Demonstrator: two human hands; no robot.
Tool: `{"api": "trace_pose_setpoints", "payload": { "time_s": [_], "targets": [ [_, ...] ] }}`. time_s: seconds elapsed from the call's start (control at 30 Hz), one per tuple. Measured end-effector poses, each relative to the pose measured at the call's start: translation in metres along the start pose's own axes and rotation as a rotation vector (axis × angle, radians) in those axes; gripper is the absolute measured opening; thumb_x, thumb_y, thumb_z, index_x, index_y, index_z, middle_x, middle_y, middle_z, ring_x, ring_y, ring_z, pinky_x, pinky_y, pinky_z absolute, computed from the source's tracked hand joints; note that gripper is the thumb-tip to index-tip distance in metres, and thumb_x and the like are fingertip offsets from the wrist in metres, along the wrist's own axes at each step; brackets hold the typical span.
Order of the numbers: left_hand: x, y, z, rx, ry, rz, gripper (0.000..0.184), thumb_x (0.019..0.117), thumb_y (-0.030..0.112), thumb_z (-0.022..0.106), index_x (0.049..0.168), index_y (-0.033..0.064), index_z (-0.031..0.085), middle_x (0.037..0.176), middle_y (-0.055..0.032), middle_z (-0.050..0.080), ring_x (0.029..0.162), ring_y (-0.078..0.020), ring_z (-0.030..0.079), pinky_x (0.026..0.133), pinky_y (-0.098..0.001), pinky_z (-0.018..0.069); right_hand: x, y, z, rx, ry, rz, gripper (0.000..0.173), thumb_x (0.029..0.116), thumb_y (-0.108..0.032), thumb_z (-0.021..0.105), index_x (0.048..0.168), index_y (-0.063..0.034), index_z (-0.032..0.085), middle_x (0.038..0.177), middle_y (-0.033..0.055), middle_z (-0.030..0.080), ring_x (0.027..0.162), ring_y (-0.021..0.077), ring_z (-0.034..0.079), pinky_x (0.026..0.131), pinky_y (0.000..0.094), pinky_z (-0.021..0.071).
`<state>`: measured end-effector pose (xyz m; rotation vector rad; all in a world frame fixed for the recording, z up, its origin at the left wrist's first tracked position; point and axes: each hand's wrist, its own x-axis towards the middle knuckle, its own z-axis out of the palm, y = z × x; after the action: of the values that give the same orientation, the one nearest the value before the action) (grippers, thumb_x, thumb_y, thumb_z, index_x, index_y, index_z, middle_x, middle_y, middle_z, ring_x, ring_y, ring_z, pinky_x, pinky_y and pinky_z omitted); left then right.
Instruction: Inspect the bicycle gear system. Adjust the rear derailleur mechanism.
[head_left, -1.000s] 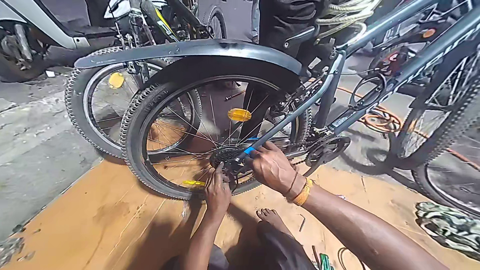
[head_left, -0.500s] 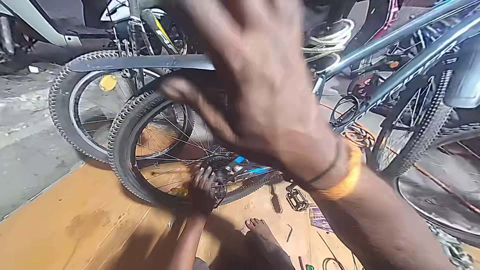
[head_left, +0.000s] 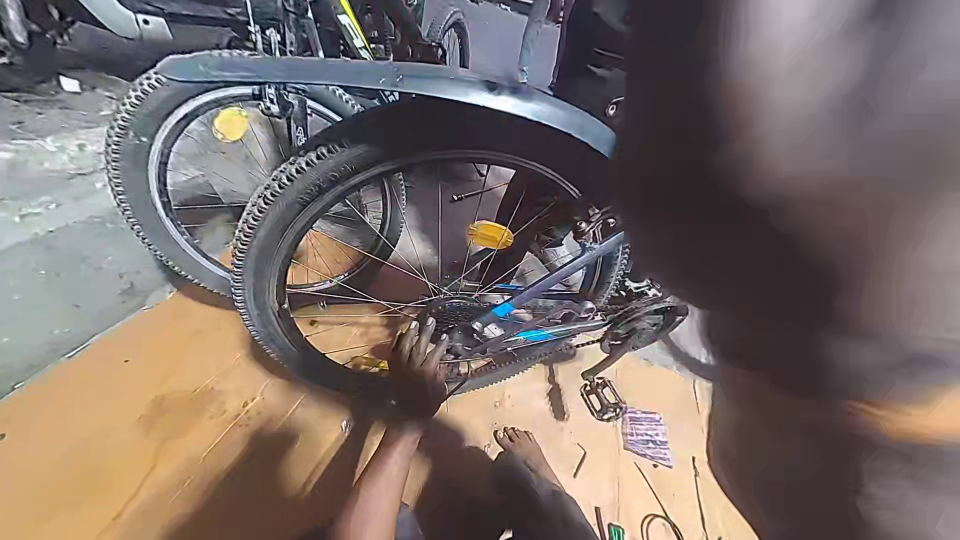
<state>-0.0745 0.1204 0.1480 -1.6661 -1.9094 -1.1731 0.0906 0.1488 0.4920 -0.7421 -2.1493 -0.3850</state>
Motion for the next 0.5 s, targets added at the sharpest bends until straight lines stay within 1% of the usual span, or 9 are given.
{"api": "trace_pose_setpoints", "payload": {
  "time_s": [0.03,0.07,0.1,0.17,0.23,0.3,0.37,0.43,0.5],
  "targets": [
    [-0.003,-0.006,0.001,-0.069,0.019,0.005,0.028,0.0989,0.018,0.053,0.111,0.0146,0.078,0.137,-0.0149,0.065,0.136,-0.0422,0.052,0.117,-0.0616,0.032,-0.013,0.023,0.041,-0.06,-0.025,0.035,0.064,0.0998,-0.053,0.052,0.135,0.0001,0.058,0.134,0.0255,0.059,0.125,0.0383,0.056,0.096,0.0641,0.0434],
    [-0.005,-0.009,0.006,-0.122,0.062,0.009,0.028,0.0983,0.018,0.053,0.109,0.0151,0.079,0.138,-0.0164,0.064,0.138,-0.043,0.05,0.119,-0.0622,0.0293,-0.032,0.05,0.086,-0.056,0.003,0.035,0.087,0.0982,-0.066,0.04,0.156,-0.0022,0.037,0.159,0.0312,0.033,0.148,0.0511,0.029,0.108,0.0835,0.0182],
    [-0.005,-0.01,0.012,-0.171,0.09,0.017,0.029,0.0978,0.017,0.053,0.111,0.0154,0.079,0.14,-0.0171,0.063,0.14,-0.0432,0.047,0.121,-0.0624,0.0266,-0.05,0.072,0.119,-0.05,0.073,0.007,0.094,0.0956,-0.074,0.032,0.162,-0.0076,0.028,0.166,0.0278,0.02,0.154,0.0504,0.014,0.109,0.087,0.0032],
    [-0.004,-0.012,0.017,-0.177,0.152,-0.01,0.024,0.0948,0.017,0.055,0.098,0.0113,0.079,0.135,-0.0183,0.066,0.138,-0.0434,0.05,0.12,-0.0629,0.0287,-0.052,0.065,0.12,-0.101,-0.09,-0.066,0.094,0.0956,-0.074,0.024,0.166,-0.0131,0.012,0.171,0.0215,0.002,0.157,0.0454,-0.002,0.11,0.0853,0.0006],
    [-0.013,-0.009,0.013,-0.193,0.107,-0.016,0.023,0.0927,0.016,0.057,0.097,0.0103,0.079,0.133,-0.0182,0.067,0.138,-0.0424,0.05,0.121,-0.0631,0.0275,-0.06,0.046,0.095,-0.114,-0.242,-0.118,0.084,0.0974,-0.06,0.041,0.167,-0.0213,0.015,0.172,0.0166,0.004,0.157,0.044,0.0,0.111,0.0843,0.0045],
    [-0.007,-0.009,0.017,-0.207,0.12,0.005,0.022,0.0922,0.013,0.058,0.098,0.0105,0.079,0.135,-0.0179,0.066,0.139,-0.0407,0.05,0.121,-0.0596,0.0293,-0.067,0.047,0.092,-0.142,-0.302,-0.135,0.078,0.0948,-0.045,0.06,0.164,-0.0283,0.028,0.172,0.0115,0.016,0.157,0.042,0.009,0.113,0.0828,0.0075],
    [-0.006,-0.011,0.016,-0.209,0.109,0.02,0.026,0.0962,0.017,0.059,0.111,0.0148,0.079,0.143,-0.0156,0.061,0.142,-0.0385,0.047,0.123,-0.0568,0.0277,-0.089,0.059,0.103,-0.18,-0.361,-0.1,0.07,0.0948,-0.046,0.063,0.159,-0.0324,0.038,0.169,0.0093,0.027,0.156,0.0398,0.018,0.113,0.0813,0.0118],
    [-0.006,-0.01,0.016,-0.194,0.099,0.007,0.027,0.0973,0.02,0.059,0.116,0.0179,0.078,0.145,-0.0123,0.06,0.143,-0.0363,0.046,0.123,-0.0559,0.0274,-0.092,0.067,0.101,-0.195,-0.423,-0.079,0.081,0.0916,-0.051,0.068,0.161,-0.032,0.032,0.171,0.013,0.02,0.157,0.0421,0.013,0.11,0.0844,0.0104],
    [-0.005,-0.008,0.013,-0.192,0.084,-0.006,0.025,0.0959,0.023,0.06,0.11,0.0164,0.079,0.141,-0.0127,0.063,0.141,-0.037,0.049,0.122,-0.0573,0.0298,-0.063,0.058,0.065,-0.213,-0.44,-0.049,0.085,0.0934,-0.054,0.062,0.165,-0.0282,0.024,0.172,0.0155,0.012,0.157,0.0444,0.009,0.111,0.0853,0.0091]
  ]
}}
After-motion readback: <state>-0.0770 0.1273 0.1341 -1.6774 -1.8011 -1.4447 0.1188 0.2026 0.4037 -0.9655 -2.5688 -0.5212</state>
